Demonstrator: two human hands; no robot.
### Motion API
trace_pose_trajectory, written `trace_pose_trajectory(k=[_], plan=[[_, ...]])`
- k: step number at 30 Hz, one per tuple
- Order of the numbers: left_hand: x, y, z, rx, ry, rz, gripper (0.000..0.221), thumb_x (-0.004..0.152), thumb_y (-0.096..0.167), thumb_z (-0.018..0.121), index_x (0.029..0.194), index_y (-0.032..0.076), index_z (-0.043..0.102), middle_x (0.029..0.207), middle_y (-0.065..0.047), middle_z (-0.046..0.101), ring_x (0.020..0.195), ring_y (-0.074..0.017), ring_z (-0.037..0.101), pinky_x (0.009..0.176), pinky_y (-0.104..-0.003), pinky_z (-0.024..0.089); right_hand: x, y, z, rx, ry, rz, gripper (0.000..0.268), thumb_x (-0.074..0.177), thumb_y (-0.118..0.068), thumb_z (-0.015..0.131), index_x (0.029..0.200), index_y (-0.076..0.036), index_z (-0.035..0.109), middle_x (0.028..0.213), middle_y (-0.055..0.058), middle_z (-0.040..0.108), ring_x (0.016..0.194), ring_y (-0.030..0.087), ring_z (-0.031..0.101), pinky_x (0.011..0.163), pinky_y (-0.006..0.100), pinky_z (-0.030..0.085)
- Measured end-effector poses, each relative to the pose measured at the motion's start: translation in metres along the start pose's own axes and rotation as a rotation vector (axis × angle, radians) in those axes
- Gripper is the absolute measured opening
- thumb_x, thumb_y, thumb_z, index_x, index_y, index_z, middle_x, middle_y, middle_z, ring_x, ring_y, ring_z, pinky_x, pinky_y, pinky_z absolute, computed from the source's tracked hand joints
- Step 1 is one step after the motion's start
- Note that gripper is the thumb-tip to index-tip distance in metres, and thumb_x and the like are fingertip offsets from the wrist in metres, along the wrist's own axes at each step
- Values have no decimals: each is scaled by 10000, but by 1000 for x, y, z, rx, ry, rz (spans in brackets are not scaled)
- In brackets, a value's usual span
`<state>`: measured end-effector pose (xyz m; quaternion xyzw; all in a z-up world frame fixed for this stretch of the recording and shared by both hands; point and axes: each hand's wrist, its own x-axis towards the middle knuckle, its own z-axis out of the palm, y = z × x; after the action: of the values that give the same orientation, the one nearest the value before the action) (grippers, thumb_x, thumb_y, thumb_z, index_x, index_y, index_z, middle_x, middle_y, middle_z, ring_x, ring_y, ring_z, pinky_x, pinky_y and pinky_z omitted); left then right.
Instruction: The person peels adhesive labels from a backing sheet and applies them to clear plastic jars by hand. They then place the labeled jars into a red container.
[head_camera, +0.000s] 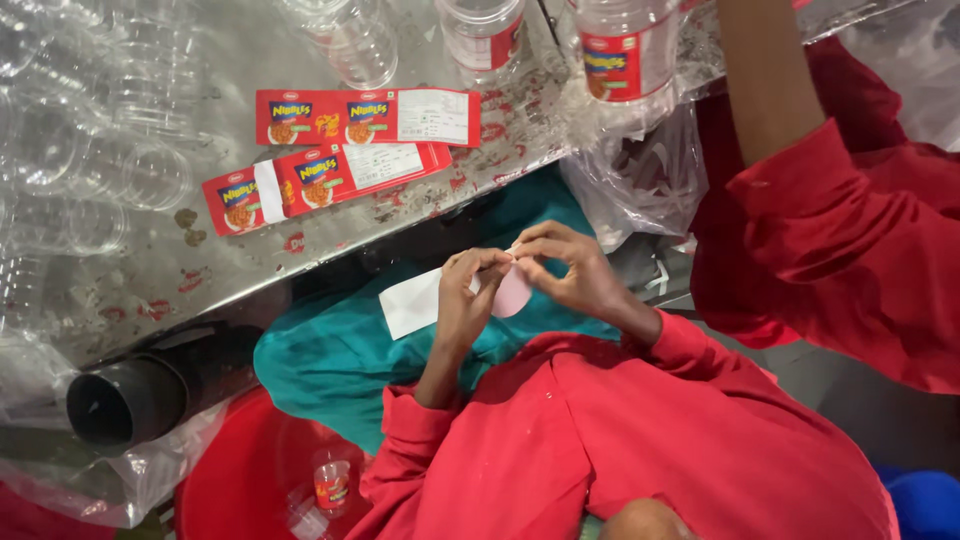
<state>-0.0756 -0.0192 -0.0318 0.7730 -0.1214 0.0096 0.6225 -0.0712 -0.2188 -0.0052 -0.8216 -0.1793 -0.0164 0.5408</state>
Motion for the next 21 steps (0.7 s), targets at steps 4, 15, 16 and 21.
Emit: trace_pose_trajectory(k=[4, 15, 16, 21], plan=[[-2, 17, 6, 363, 10, 125, 112, 961, 91, 686, 1062, 121, 724, 919, -7, 705, 879, -189, 653, 1037, -430, 379, -3, 10, 15, -241, 120, -113, 268, 801, -130, 831, 1028, -43, 717, 1072, 93, 688, 980, 223, 679, 831, 323, 557], [-2, 9, -13, 308, 115, 153, 77, 1010, 70, 635, 1070, 80, 682, 940, -89, 656, 951, -257, 620, 1122, -457, 407, 10, 147, -49, 408, 737, 315, 239, 979, -273, 671, 1076, -73, 582, 930, 32, 656, 844, 143, 629, 785, 284, 544], [-6, 7, -14, 307, 110, 157, 77, 1010, 70, 635, 1070, 80, 682, 940, -89, 656, 951, -257, 620, 1122, -457, 407, 10, 165, -66, 135, 793, 295, 219, 968, -242, 669, 1083, -65, 608, 947, 66, 671, 863, 184, 642, 795, 310, 542], [1, -11, -4, -623, -268, -61, 269, 1064, 264, 506, 1005, 22, 607, 935, -84, 666, 946, -185, 642, 1156, -394, 449, -5, 186, -117, -680, 356, 478, 225, 914, -84, 662, 1116, -26, 742, 1031, 236, 743, 959, 389, 708, 846, 442, 531]])
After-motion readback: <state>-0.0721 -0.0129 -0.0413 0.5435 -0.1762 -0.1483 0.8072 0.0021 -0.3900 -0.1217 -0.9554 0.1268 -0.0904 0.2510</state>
